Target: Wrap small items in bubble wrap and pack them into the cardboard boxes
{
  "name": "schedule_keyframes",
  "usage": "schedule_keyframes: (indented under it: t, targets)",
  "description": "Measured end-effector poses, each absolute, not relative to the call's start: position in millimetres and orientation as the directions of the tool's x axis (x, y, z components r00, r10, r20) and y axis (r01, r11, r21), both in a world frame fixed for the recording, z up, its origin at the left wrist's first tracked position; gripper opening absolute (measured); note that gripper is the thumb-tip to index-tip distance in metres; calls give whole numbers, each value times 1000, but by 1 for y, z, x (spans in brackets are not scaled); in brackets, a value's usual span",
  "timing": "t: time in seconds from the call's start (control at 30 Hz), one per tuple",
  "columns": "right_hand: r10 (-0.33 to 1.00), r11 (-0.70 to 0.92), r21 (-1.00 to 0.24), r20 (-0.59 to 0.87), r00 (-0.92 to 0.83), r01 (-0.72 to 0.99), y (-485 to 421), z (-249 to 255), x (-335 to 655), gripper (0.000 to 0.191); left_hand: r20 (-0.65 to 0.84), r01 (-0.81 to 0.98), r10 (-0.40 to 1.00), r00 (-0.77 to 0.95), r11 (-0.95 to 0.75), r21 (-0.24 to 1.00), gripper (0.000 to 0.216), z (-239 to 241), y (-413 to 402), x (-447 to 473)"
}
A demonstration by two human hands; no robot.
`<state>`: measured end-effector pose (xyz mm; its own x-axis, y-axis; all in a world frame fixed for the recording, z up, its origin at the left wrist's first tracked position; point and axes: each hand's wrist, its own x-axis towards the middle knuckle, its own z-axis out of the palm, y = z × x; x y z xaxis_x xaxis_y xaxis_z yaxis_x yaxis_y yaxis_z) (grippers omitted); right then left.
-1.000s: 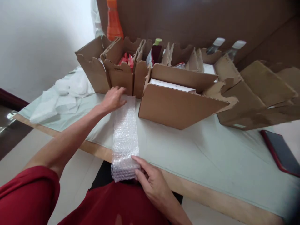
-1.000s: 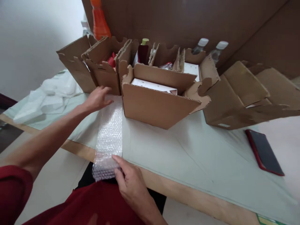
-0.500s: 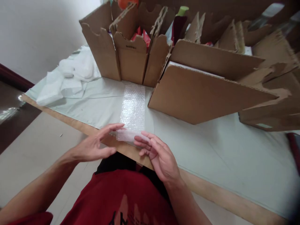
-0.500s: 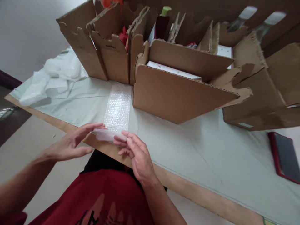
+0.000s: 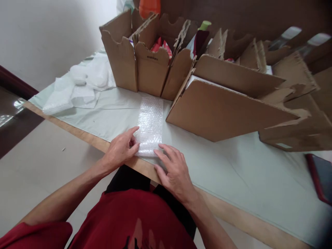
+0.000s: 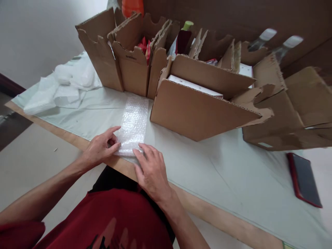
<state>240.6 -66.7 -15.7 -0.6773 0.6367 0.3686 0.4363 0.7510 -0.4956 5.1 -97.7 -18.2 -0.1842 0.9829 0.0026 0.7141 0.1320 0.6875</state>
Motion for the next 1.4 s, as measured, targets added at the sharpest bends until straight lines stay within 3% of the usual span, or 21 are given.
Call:
schedule_keyframes:
  t: [0.07,0.17,0.27,0.37,0.43,0.57,0.7,0.8,0.93,1.1,1.27,1.33,1.4]
  targets:
    - [591,795,-406,347,-729,451,-63,-21,233,35,48,735,985,-168,92,672,58,-20,-98,5]
    - [571,813,-373,363,-736,447,-58,-28,227,28,210,767,968,-138,-30,640,50,-19,-104,4]
    - [564,813,-420,396,-725,403,-54,-27,227,28,362,768,932,-17,-220,601,45,-13,-117,5]
    - [571,775,-542,378,-728,326,-53,-17,230,26,389,748,911,139,-354,561,42,-9,-130,8]
    - [599,711,-633,316,-735,307,-51,-9,230,25,374,747,916,144,-348,567,36,-11,-135,11]
    - [685,581,-725,189,-703,371,-46,-5,226,23,249,722,969,-10,-165,672,30,-19,-136,15]
    - [708,676,-600,369,-602,428,-45,-10,227,19,168,731,980,-105,-39,682,33,-24,-130,16]
    - [644,761,-470,459,-612,448,-50,-14,232,18,188,754,978,-95,-52,655,34,-25,-125,16]
    - [549,818,-419,361,-754,395,-51,-20,234,23,260,777,964,-61,-118,618,31,-24,-125,16]
    - [555,778,-521,309,-772,351,-42,-15,230,23,362,780,932,9,-233,580,33,-23,-135,14]
    - [598,641,-664,118,-793,385,-32,-1,228,25,353,722,934,43,-273,635,28,-21,-133,10]
    - [647,615,-652,95,-756,443,-30,0,228,27,318,729,948,-3,-216,650,28,-21,-127,10]
    - [703,637,-580,168,-691,508,-30,-4,229,27,308,760,951,-36,-174,627,29,-21,-119,10]
